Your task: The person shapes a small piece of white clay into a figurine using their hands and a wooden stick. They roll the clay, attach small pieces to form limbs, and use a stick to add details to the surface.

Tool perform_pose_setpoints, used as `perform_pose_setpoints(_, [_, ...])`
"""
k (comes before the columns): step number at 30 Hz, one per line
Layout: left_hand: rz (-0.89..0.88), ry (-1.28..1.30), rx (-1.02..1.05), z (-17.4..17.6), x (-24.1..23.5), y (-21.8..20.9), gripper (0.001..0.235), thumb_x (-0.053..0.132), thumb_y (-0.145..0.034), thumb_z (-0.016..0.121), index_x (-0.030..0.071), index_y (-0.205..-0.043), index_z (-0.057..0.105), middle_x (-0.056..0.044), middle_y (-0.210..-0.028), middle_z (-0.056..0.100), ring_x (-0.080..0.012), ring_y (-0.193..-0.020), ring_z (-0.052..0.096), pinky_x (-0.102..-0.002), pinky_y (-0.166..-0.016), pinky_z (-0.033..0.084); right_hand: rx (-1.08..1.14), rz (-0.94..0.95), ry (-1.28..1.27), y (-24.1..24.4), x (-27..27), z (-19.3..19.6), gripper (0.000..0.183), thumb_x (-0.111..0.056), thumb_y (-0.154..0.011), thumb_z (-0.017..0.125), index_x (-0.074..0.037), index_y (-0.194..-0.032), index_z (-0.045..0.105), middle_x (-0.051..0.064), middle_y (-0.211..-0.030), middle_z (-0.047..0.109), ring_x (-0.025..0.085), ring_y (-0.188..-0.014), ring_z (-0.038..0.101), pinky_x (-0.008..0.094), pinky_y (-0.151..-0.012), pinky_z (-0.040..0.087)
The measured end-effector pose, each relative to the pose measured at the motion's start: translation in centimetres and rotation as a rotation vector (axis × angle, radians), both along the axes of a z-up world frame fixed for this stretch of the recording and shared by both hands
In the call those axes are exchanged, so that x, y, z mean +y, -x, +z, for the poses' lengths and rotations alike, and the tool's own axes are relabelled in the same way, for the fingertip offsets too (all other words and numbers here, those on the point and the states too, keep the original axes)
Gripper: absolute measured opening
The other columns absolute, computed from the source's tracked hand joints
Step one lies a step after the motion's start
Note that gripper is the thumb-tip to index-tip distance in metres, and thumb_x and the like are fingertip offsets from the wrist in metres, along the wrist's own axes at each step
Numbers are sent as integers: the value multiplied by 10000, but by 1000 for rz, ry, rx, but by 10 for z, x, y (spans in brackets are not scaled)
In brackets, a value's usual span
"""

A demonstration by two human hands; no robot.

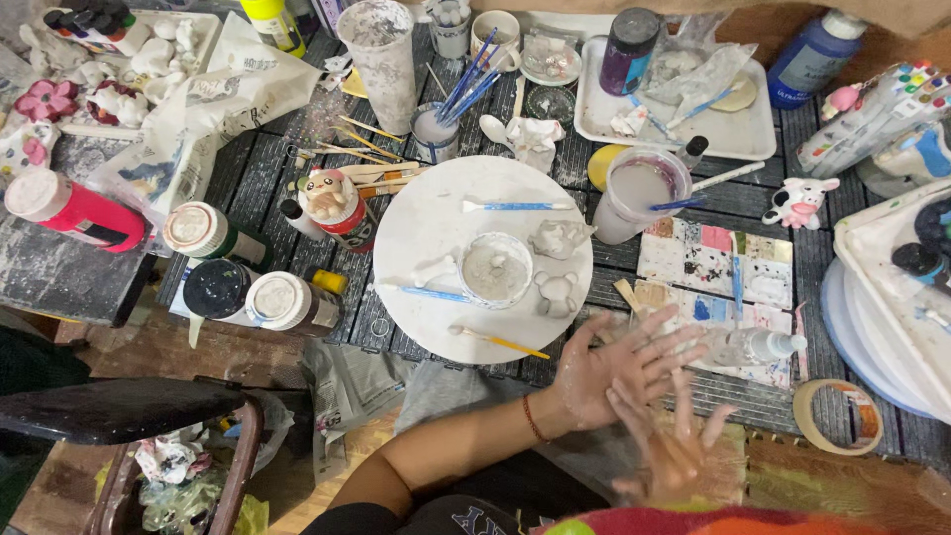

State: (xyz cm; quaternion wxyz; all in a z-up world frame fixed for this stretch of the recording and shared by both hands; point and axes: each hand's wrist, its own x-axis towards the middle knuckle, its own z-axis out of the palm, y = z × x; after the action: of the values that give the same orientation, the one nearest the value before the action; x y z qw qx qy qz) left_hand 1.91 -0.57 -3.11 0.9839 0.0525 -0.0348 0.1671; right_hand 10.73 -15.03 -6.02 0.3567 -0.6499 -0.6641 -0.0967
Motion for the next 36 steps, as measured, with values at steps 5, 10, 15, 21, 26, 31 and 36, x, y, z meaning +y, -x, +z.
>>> perform_pose_setpoints(5, [-36, 59, -65, -7, -8, -5, 802, 583, -1061, 358, 114, -1697, 220, -166, -1702, 279, -324, -1560, 281, -482, -1284, 208, 72, 1, 109, 21, -2, -3, 794, -749, -999, 167, -215, -1309, 666, -47, -1441, 606, 323, -1564, 236, 630, -1298, -66])
perform_pose_setpoints(10, [-25, 36, -6, -2, -4, -2, 790, 574, -1038, 364, 140, -1685, 234, -156, -1696, 265, -314, -1554, 273, -463, -1293, 209, 103, -156, 8, 16, 14, 2, 532, -586, -1066, 387, -208, -1332, 650, -6, -1546, 526, 430, -1596, 232, 655, -1302, 36])
perform_pose_setpoints(15, [-32, -92, 28, 6, -3, 1, 796, 570, -1015, 333, 157, -1685, 214, -135, -1696, 270, -319, -1551, 274, -466, -1292, 205, 156, -223, 30, 19, 7, 18, 340, -258, -902, 727, -160, -1225, 683, 93, -1548, 518, 486, -1561, 258, 609, -1264, 219])
perform_pose_setpoints(21, [-6, -413, 16, 18, -4, 3, 796, 607, -1052, 261, 140, -1689, 162, -122, -1707, 266, -300, -1578, 281, -482, -1313, 222, 279, -288, -102, 26, 14, 24, 380, -112, -773, 858, -167, -1129, 736, 52, -1497, 580, 379, -1544, 347, 456, -1250, 349])
perform_pose_setpoints(26, [26, -669, 75, 9, 1, 0, 762, 584, -1060, 365, 147, -1668, 222, -118, -1648, 358, -275, -1498, 398, -469, -1269, 331, 276, -312, -188, 14, 5, 21, 288, -101, -780, 862, -125, -1034, 728, 41, -1350, 651, 299, -1422, 413, 438, -1207, 330])
perform_pose_setpoints(31, [59, -965, 207, -13, 1, 2, 395, 275, -1102, 601, 50, -1427, 604, -115, -1439, 601, -196, -1296, 579, -383, -1124, 483, 224, -415, -200, -13, -4, 31, 258, -86, -805, 879, -97, -991, 700, -3, -1330, 655, 251, -1390, 449, 424, -1189, 357])
perform_pose_setpoints(36, [99, -1079, 272, -23, 3, 3, 228, 122, -1024, 706, 34, -1233, 732, -88, -1305, 677, -157, -1204, 641, -327, -1059, 537, 204, -360, -191, -27, -3, 32, 288, -111, -772, 896, -101, -982, 699, 23, -1334, 649, 269, -1378, 438, 440, -1166, 355])
